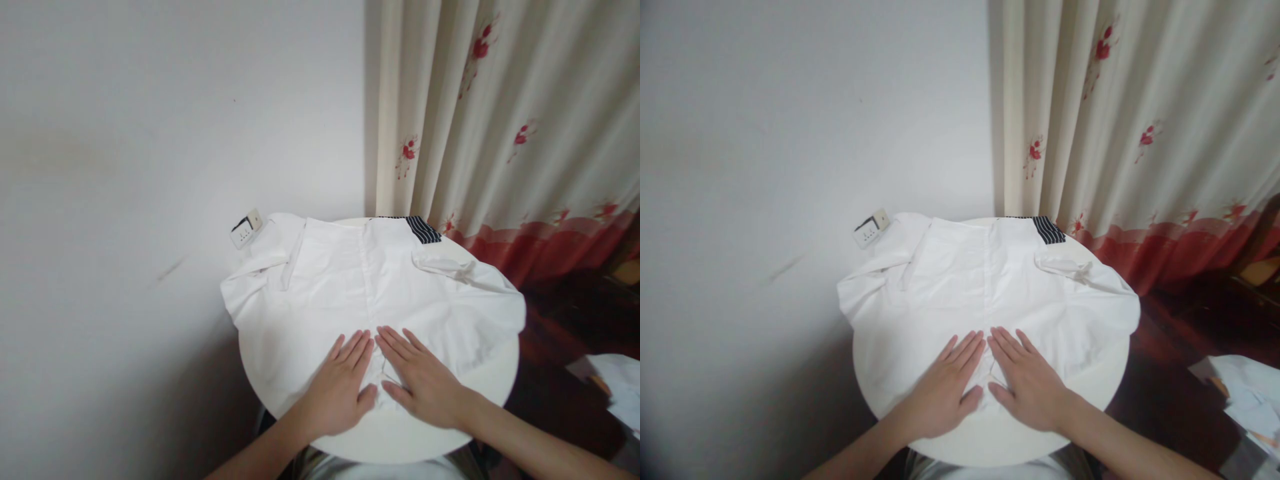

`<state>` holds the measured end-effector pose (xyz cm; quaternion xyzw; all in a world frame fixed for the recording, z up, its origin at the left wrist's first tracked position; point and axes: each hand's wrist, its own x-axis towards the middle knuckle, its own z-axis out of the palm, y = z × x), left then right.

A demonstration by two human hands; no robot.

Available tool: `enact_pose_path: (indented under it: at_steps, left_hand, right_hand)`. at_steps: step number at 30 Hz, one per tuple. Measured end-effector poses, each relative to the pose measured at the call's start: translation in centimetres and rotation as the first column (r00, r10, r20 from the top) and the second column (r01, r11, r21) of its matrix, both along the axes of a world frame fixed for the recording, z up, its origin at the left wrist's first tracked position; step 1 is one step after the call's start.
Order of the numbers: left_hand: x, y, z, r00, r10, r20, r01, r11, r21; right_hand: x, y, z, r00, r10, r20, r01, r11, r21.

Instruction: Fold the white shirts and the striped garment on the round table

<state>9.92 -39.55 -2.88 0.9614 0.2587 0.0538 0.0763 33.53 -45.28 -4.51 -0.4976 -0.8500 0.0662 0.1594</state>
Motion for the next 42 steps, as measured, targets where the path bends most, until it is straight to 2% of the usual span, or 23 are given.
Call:
enact_pose_path:
  at_steps: [12, 20, 25, 42]
  left_hand:
    - [0.1, -0.1, 0.4, 1.0, 0.01, -0.026, -0.01, 1.0, -0.004]
    - [-0.8, -0.5, 1.1, 0.997, -0.075, -0.004, 0.075, 0.997, -0.01]
    - [-1.2, -0.8, 1.5, 0.998, -0.07, 0.008, 0.07, 0.997, -0.015]
    - [-1.5, -0.8, 1.0, 0.997, -0.076, -0.001, 0.076, 0.997, 0.015]
  right_hand:
    - [-0.1, -0.2, 0.0, 1.0, -0.01, 0.011, 0.01, 1.0, 0.027]
    - [-0.1, -0.2, -0.6, 1.0, -0.009, 0.018, 0.008, 0.998, 0.065]
    - [0.0, -0.2, -1.0, 1.0, -0.015, 0.026, 0.013, 0.998, 0.063]
    - [-0.2, -0.3, -0.7, 0.999, -0.025, 0.029, 0.023, 0.998, 0.062]
